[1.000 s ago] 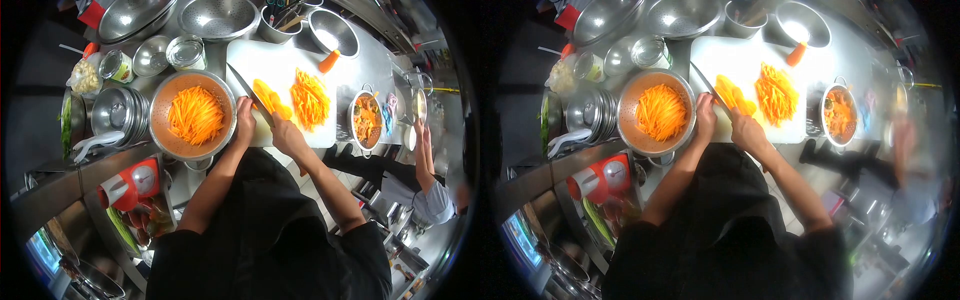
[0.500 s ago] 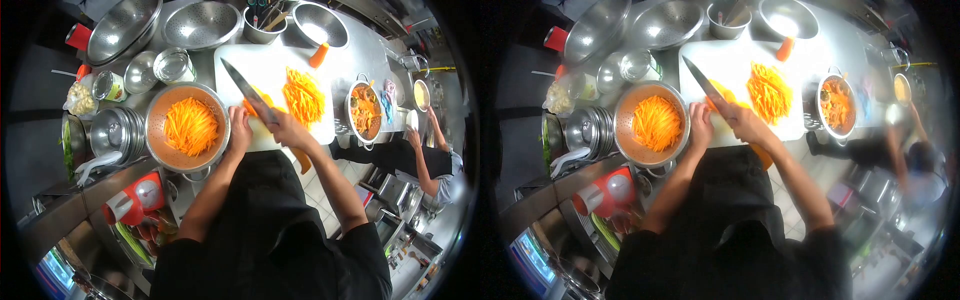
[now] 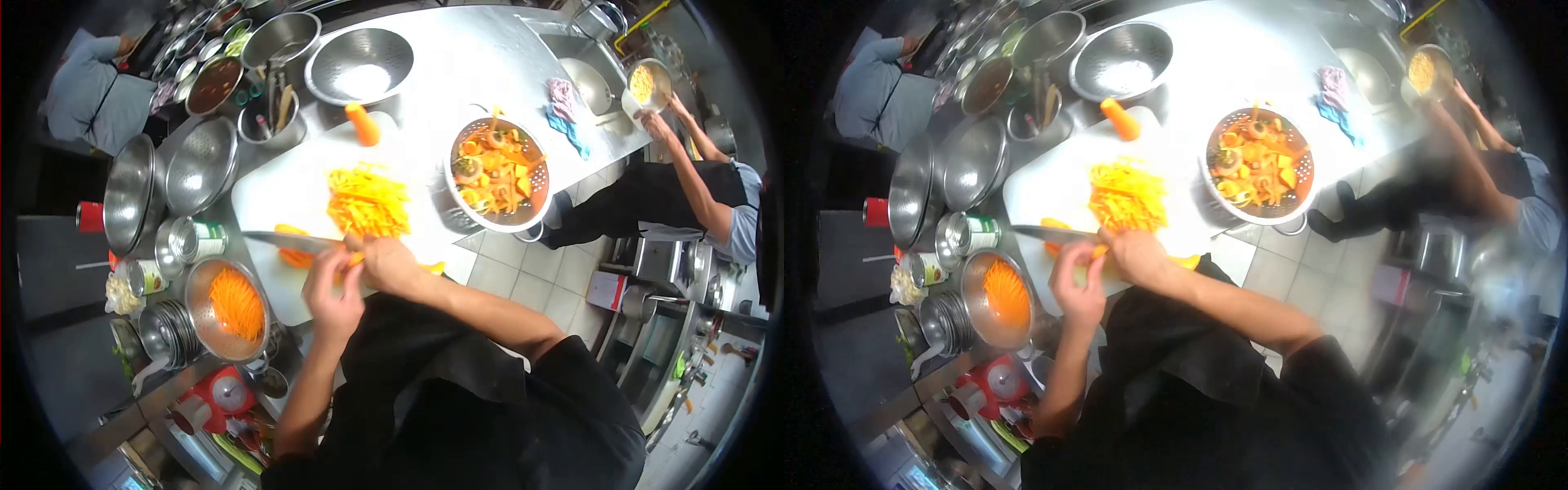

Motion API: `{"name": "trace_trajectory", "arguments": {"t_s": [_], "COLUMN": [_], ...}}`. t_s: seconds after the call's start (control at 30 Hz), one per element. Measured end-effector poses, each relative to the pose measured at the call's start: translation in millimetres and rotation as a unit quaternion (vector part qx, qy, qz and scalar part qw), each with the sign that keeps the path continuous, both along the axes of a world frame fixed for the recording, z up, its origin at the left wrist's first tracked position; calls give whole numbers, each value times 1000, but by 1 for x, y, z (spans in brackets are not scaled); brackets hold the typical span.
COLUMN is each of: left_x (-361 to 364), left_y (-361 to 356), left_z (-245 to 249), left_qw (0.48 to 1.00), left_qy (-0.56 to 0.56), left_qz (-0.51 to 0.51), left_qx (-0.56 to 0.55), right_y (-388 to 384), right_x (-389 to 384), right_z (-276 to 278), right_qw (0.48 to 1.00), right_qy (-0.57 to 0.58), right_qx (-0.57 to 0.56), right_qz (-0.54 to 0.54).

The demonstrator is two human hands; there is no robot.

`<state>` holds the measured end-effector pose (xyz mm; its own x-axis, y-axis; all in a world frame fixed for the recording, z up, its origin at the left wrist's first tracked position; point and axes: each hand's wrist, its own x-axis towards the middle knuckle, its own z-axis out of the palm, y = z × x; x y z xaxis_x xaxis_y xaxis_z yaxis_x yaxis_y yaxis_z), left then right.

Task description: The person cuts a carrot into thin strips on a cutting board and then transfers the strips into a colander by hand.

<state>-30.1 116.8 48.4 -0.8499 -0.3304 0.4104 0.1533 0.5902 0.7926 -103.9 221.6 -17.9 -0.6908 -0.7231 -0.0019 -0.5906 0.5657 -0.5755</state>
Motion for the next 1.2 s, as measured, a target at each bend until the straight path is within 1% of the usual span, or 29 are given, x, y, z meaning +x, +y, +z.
{"name": "trace_trajectory", "arguments": {"t_s": [0.03,0.07,0.1,0.13,0.17,0.2,0.23,0.27,0.3,0.33,0.4,0.43,0.47,0.5,0.53,0.6,0.63,0.7,0.73,0.8,0.83,0.9,0.93,1.0,1.03,1.1,1.13,1.2], "left_x": [-28,-57,-83,-107,-124,-134,-132,-127,-119,-109,-84,-67,-51,-32,-8,26,33,37,30,12,3,-10,-13,-16,-15,-13,-14,-19], "left_y": [16,34,58,76,96,116,133,147,153,150,122,96,78,53,21,-33,-48,-73,-81,-96,-103,-118,-126,-139,-144,-155,-156,-156], "left_z": [0,1,2,-2,-19,-25,-11,3,5,2,-2,-1,1,-3,-22,-51,-60,-71,-72,-80,-86,-98,-103,-109,-110,-106,-100,-91], "left_qw": [998,994,986,979,977,971,965,965,968,971,977,983,996,996,991,974,972,969,969,934,936,911,914,934,936,947,948,951], "left_qy": [-6,-22,-96,-89,-38,-49,-83,-74,-14,-24,92,74,31,31,15,-54,-50,-103,-99,-223,-218,-271,-270,-267,-266,-254,-254,-299], "left_qz": [-50,-99,-128,-180,-207,-232,-250,-252,-247,-236,-168,-143,-54,32,110,222,229,222,226,269,270,277,276,233,227,155,149,83], "left_qx": [27,26,51,39,-35,2,-8,4,-35,-37,-97,-92,-60,-78,-76,4,4,-27,-22,-74,-65,-137,-129,41,46,118,122,-21], "right_y": [10,17,22,22,28,33,41,46,51,57,69,76,80,76,75,69,66,59,56,50,48,41,38,32,29,24,21,13], "right_x": [1,4,7,13,8,-2,-8,-15,-17,-22,-28,-27,-26,-38,-44,-56,-65,-76,-80,-81,-81,-78,-75,-68,-64,-56,-52,-42], "right_z": [-23,-44,-49,-53,-61,-34,-13,-4,-1,2,21,-2,-24,11,15,14,10,15,20,27,29,34,37,44,49,54,56,62], "right_qw": [997,988,975,953,955,982,994,990,988,984,995,991,979,986,986,992,990,991,992,994,995,995,995,995,994,993,991,989], "right_qy": [-7,-17,-48,-85,-176,-129,-103,-103,-93,-95,61,31,-1,-111,-97,-56,-78,-68,-62,-66,-57,-55,-50,-50,-55,-60,-67,-63], "right_qx": [-73,-147,-216,-285,-238,-132,-12,-82,-116,-143,-45,-121,-196,-122,-132,-113,-119,-116,-111,-80,-80,-84,-76,-70,-80,-77,-81,-76], "right_qz": [16,36,-10,-50,14,44,41,49,36,48,64,57,50,29,21,-16,-19,-15,-19,-17,-20,-30,-30,-51,-53,-72,-86,-113]}}
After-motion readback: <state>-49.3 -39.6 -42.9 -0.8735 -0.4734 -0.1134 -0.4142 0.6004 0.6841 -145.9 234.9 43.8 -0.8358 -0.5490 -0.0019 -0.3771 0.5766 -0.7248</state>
